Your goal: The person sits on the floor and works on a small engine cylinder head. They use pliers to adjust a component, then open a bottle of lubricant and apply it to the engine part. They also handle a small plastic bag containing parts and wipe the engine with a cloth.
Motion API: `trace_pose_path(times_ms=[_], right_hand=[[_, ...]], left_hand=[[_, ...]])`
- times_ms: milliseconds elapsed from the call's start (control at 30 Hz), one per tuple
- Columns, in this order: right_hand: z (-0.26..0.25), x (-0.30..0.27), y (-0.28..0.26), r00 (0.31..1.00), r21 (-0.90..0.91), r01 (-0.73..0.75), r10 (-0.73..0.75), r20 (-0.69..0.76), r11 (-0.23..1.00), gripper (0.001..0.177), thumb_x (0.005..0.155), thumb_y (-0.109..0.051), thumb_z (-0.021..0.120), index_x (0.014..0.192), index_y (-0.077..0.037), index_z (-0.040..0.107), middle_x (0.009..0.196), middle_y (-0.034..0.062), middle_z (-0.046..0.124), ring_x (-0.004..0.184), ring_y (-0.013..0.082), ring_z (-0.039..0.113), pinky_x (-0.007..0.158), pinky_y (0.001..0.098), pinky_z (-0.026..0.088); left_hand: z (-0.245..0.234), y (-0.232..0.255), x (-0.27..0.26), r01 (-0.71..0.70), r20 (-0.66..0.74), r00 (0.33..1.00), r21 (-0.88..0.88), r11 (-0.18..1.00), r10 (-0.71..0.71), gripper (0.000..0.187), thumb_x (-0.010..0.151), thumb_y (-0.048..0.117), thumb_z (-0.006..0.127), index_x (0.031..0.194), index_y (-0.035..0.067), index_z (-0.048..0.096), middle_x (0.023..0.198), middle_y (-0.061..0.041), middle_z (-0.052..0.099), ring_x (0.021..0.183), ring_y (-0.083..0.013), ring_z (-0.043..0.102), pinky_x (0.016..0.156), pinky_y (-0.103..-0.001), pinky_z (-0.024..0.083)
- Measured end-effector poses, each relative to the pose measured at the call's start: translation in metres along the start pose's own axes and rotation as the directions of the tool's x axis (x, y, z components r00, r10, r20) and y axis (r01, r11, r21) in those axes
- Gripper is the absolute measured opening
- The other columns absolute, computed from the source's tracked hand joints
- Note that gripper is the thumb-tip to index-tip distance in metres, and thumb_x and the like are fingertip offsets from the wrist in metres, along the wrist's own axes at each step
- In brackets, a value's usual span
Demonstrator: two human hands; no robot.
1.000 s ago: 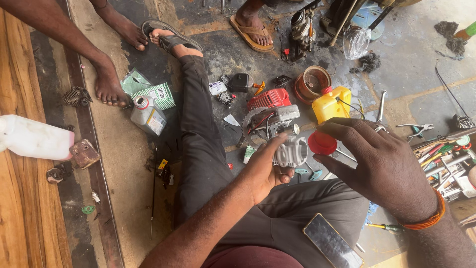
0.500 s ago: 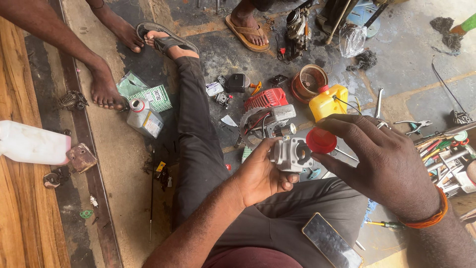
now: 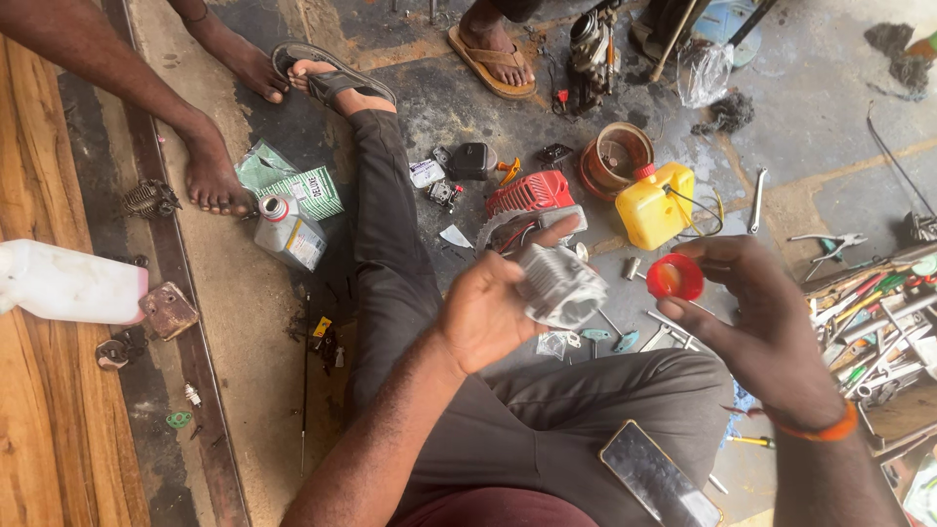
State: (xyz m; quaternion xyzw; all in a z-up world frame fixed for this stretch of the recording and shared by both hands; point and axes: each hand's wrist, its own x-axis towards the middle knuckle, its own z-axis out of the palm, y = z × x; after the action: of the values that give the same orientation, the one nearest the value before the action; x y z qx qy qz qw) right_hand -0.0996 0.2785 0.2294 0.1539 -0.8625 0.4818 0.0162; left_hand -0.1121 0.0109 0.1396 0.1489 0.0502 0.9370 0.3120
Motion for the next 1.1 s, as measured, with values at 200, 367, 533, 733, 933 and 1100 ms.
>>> trace_pose_path(times_ms=[200, 367, 533, 733, 933, 1100], right_hand=[[0.030, 0.007, 0.151, 0.984, -0.302, -0.133, 0.162, 0.073, 0.944, 0.047, 0.081, -0.028, 0.084, 0.119, -0.006, 0.067, 0.112, 0.0086, 0.073, 0.103, 0.0201, 0.071, 0.090, 0.0364, 0.056], [0.069, 0.015, 0.317, 0.901, -0.480, -0.348, 0.429, 0.065, 0.805, 0.043, 0.078, -0.033, 0.086, 0.111, -0.009, 0.072, 0.110, 0.0113, 0.076, 0.097, 0.0273, 0.074, 0.087, 0.0405, 0.058], [0.094, 0.021, 0.401, 0.798, -0.791, -0.325, 0.600, 0.065, 0.519, 0.034, 0.086, -0.037, 0.080, 0.107, -0.011, 0.077, 0.115, 0.0160, 0.076, 0.109, 0.0338, 0.072, 0.096, 0.0454, 0.056], [0.105, 0.021, 0.414, 0.765, -0.808, -0.354, 0.643, 0.041, 0.472, 0.063, 0.077, -0.043, 0.086, 0.129, -0.016, 0.064, 0.124, 0.0127, 0.071, 0.121, 0.0328, 0.066, 0.099, 0.0469, 0.053], [0.086, 0.021, 0.292, 0.907, -0.651, -0.355, 0.416, -0.066, 0.671, 0.033, 0.093, -0.035, 0.074, 0.119, -0.016, 0.073, 0.118, 0.0104, 0.072, 0.106, 0.0333, 0.070, 0.087, 0.0472, 0.055], [0.061, 0.006, 0.096, 0.967, -0.419, 0.244, -0.255, 0.032, 0.875, 0.036, 0.091, -0.008, 0.068, 0.126, -0.014, 0.073, 0.110, 0.0088, 0.071, 0.098, 0.0294, 0.070, 0.080, 0.0395, 0.055]], left_hand=[[-0.003, 0.011, -0.003, -0.068, -0.243, 0.946, 0.497, 0.865, 0.214, 0.073, 0.100, 0.041, 0.072, 0.159, 0.007, 0.045, 0.131, -0.020, 0.062, 0.121, -0.0300, 0.060, 0.104, -0.047, 0.052], [0.004, 0.019, -0.012, -0.076, -0.263, 0.902, 0.684, 0.726, 0.342, 0.063, 0.093, 0.030, 0.077, 0.147, 0.009, 0.051, 0.130, -0.009, 0.059, 0.124, -0.0203, 0.061, 0.106, -0.044, 0.054], [0.002, 0.024, -0.018, -0.208, -0.384, 0.857, 0.353, 0.912, 0.344, 0.052, 0.100, 0.041, 0.067, 0.138, 0.007, 0.056, 0.117, -0.017, 0.068, 0.107, -0.0287, 0.069, 0.099, -0.046, 0.056], [-0.020, 0.036, -0.018, -0.350, -0.459, 0.806, 0.140, 0.926, 0.374, 0.053, 0.106, 0.052, 0.053, 0.133, 0.006, 0.061, 0.111, -0.016, 0.070, 0.099, -0.0277, 0.070, 0.092, -0.043, 0.057], [-0.010, 0.040, -0.005, -0.396, -0.240, 0.822, 0.409, 0.822, 0.516, 0.053, 0.109, 0.052, 0.055, 0.136, 0.006, 0.058, 0.113, -0.015, 0.068, 0.100, -0.0252, 0.069, 0.090, -0.040, 0.058], [0.019, 0.041, 0.010, -0.390, 0.020, 0.841, 0.714, 0.581, 0.541, 0.053, 0.113, 0.049, 0.057, 0.138, 0.003, 0.052, 0.118, -0.015, 0.065, 0.109, -0.0177, 0.065, 0.099, -0.034, 0.057]])
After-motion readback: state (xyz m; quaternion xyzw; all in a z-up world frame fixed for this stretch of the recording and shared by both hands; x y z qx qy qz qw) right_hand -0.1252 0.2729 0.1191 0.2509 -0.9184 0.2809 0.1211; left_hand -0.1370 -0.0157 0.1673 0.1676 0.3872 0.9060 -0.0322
